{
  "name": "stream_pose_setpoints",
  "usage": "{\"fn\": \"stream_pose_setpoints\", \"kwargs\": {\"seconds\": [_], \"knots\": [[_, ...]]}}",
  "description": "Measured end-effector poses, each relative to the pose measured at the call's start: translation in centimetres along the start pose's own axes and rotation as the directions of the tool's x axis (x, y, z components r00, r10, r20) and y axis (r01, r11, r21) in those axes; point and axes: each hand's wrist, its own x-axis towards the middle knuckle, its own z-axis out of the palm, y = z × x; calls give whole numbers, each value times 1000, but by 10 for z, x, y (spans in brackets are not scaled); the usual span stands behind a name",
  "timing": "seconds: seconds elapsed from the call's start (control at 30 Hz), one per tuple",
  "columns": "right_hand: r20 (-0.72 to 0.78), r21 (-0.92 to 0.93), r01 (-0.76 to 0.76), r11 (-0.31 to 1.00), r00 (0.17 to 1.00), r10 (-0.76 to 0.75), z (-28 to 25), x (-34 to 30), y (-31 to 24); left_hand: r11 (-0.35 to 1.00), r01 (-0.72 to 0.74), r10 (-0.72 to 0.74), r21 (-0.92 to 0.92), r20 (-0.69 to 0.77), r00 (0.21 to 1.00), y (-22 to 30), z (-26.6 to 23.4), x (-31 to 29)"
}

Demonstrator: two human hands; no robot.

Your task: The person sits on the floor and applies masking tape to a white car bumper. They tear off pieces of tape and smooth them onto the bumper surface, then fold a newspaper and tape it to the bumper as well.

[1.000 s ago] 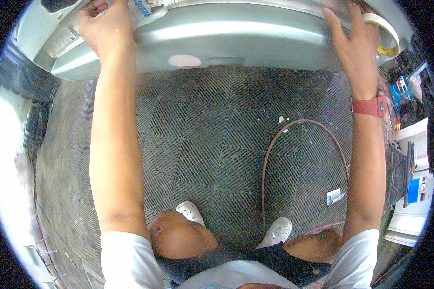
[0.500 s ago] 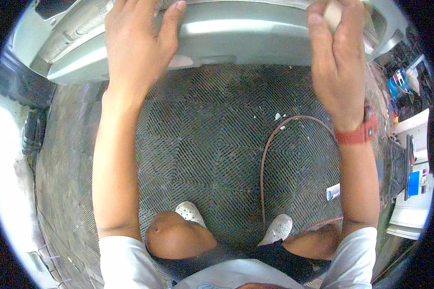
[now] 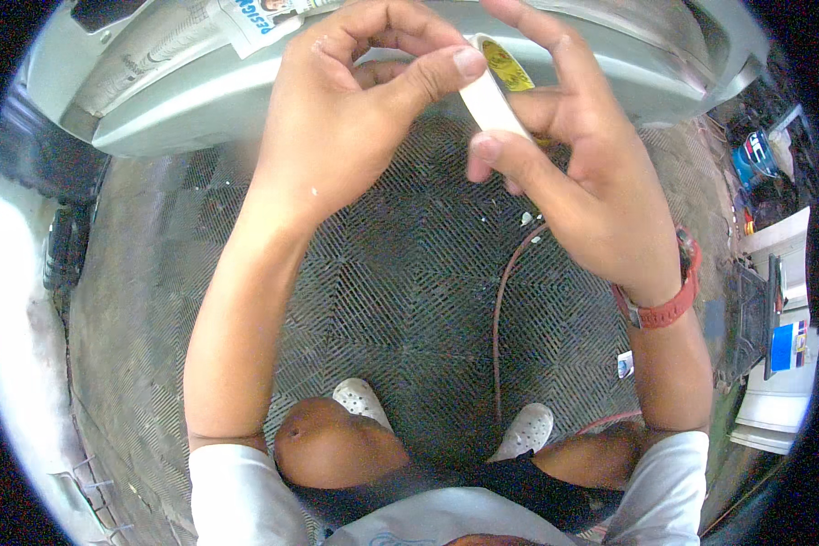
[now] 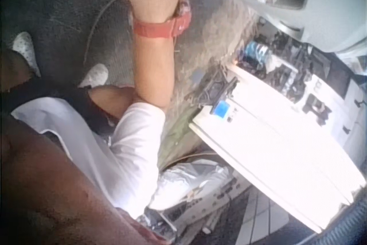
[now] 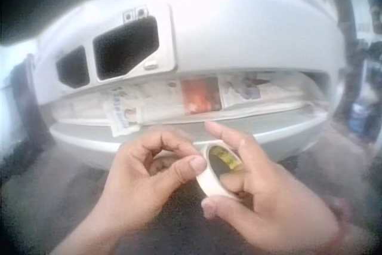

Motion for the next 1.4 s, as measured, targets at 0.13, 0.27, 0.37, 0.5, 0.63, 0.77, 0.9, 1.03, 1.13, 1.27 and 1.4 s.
{"fn": "stream_pose_setpoints", "kwargs": {"seconds": [0.13,0.27,0.37,0.5,0.63,0.77,0.9,1.03,1.13,1.27,1.4], "knots": [[74,-131,3,991,997,7,-6,1,-23,995,49,-38,86,-130,991,-12,-30,3],[-144,-576,-261,775,965,219,-41,38,-31,986,-118,161,119,-472,867,-54,-113,30],[-64,-769,100,631,971,-231,-79,55,21,985,80,41,154,-652,757,-29,-75,48],[-206,-751,53,658,928,-310,-46,60,3,996,72,-20,56,-636,772,-14,-43,46],[-331,-786,-24,618,860,-388,-37,70,6,868,-270,434,418,-371,821,-103,-124,76],[-335,-819,-67,570,862,-380,-39,64,21,898,-75,272,434,-411,870,-39,-49,49],[-346,-770,-23,638,855,-387,-39,70,19,911,-41,236,410,-438,868,-30,-49,44],[-514,-640,-128,757,804,-299,-72,91,92,886,-17,249,463,-445,860,-27,-45,47],[-392,-726,-40,687,844,-365,-39,80,28,905,-81,312,418,-520,795,-29,-40,47],[-355,-786,-38,617,845,-400,-35,79,15,969,59,98,239,-595,797,-30,-48,58],[-372,-759,-83,646,869,-326,-44,88,26,971,93,78,219,-661,747,-6,-28,54]]}}
